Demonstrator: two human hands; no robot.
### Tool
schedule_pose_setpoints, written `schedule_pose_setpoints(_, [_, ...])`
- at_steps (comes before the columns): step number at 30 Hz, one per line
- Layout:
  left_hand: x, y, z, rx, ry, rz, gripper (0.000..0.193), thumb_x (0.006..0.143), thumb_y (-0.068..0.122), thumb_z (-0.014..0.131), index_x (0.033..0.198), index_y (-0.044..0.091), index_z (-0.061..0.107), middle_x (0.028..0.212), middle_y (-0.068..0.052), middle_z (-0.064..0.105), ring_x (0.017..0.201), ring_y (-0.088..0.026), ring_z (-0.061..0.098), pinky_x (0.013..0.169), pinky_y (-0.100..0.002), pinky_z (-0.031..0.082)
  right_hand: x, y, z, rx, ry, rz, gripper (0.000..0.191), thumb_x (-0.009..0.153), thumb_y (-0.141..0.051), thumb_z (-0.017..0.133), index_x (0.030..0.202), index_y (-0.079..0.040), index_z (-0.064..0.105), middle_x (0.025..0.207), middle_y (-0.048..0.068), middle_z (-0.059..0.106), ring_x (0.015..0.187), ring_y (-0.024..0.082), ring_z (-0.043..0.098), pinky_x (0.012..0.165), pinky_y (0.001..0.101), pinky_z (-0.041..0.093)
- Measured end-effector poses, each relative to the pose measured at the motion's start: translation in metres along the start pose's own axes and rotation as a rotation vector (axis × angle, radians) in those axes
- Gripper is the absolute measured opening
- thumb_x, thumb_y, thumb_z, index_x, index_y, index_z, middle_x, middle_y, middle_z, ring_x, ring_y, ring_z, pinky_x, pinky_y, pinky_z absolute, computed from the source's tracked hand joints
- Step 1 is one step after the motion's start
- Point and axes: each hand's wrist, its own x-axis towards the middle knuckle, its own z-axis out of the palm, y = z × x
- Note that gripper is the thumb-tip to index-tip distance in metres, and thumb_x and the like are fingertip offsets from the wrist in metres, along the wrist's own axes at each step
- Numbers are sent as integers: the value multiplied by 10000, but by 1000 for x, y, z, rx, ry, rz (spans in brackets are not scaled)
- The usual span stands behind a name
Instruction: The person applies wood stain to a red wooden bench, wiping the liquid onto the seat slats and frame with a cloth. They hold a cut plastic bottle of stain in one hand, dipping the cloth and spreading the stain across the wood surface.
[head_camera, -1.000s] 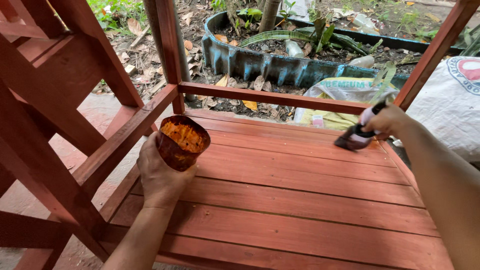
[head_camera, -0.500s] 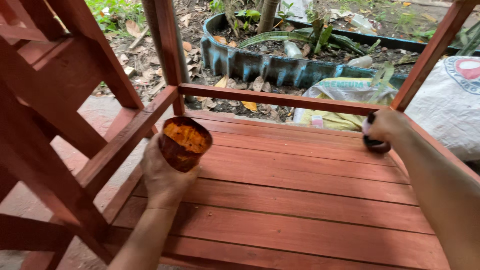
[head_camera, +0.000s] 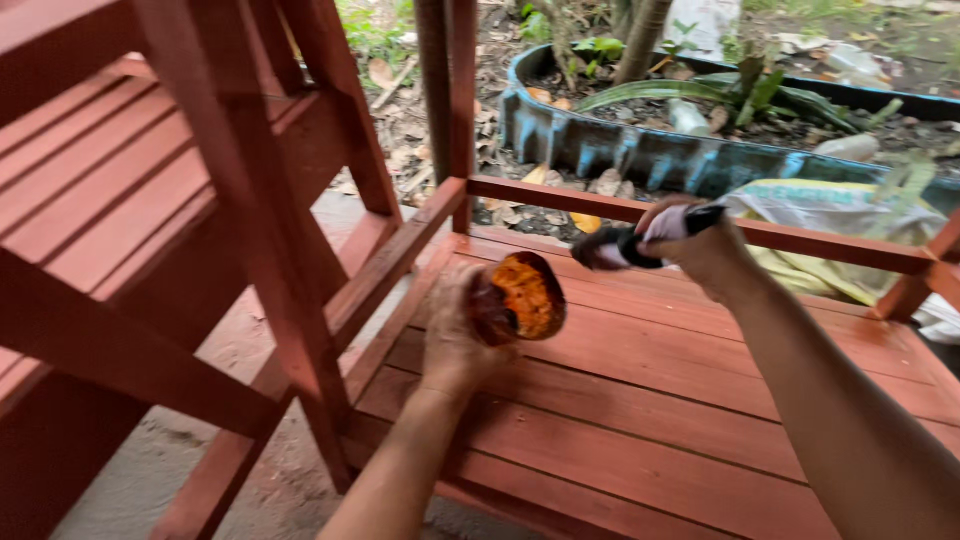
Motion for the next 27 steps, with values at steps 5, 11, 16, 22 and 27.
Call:
schedule_pose_setpoints(5, [1, 2, -3, -97, -9, -132, 1079, 421, 114, 963, 1363, 129, 438, 1315, -111, 546, 1237, -345, 554, 1051, -426, 486, -13, -68, -4, 203, -141, -192, 263, 722, 91, 807, 909, -64, 705, 947, 44, 721, 881, 147, 695, 739, 296, 580])
schedule_pose_setpoints(11, [1, 5, -2, -97, -9, -205, 948, 531, 125, 939, 1337, 128, 442, 1272, -120, 551, 1217, -340, 568, 1020, -419, 503, -25, -89, 66, -63, -318, -91, 184, 698, 74, 791, 825, -55, 760, 847, 47, 751, 824, 133, 706, 728, 286, 603])
schedule_pose_setpoints(16, [2, 3, 0, -38, 64, -66, 884, 591, 103, 892, 1345, 107, 431, 1281, -159, 535, 1231, -391, 529, 1065, -462, 465, -26, -88, 114, -133, -420, -147, 115, 693, 23, 747, 780, -51, 761, 825, 24, 755, 771, 112, 686, 718, 271, 564])
schedule_pose_setpoints(22, [8, 1, -5, -46, 33, -125, 945, 553, 197, 903, 1370, 107, 437, 1252, -143, 543, 1187, -395, 528, 1045, -485, 444, -25, -92, 128, -199, -444, -105, 84, 737, -4, 735, 807, -48, 753, 783, 44, 733, 776, 127, 668, 730, 286, 550])
schedule_pose_setpoints(27, [10, 3, -7, 64, -27, -235, 952, 513, 296, 935, 1331, 128, 479, 1234, -133, 542, 1193, -383, 521, 1050, -497, 432, -25, -108, 108, -124, -330, -437, 127, 755, -46, 760, 879, -64, 740, 971, 40, 776, 921, 123, 715, 830, 284, 580])
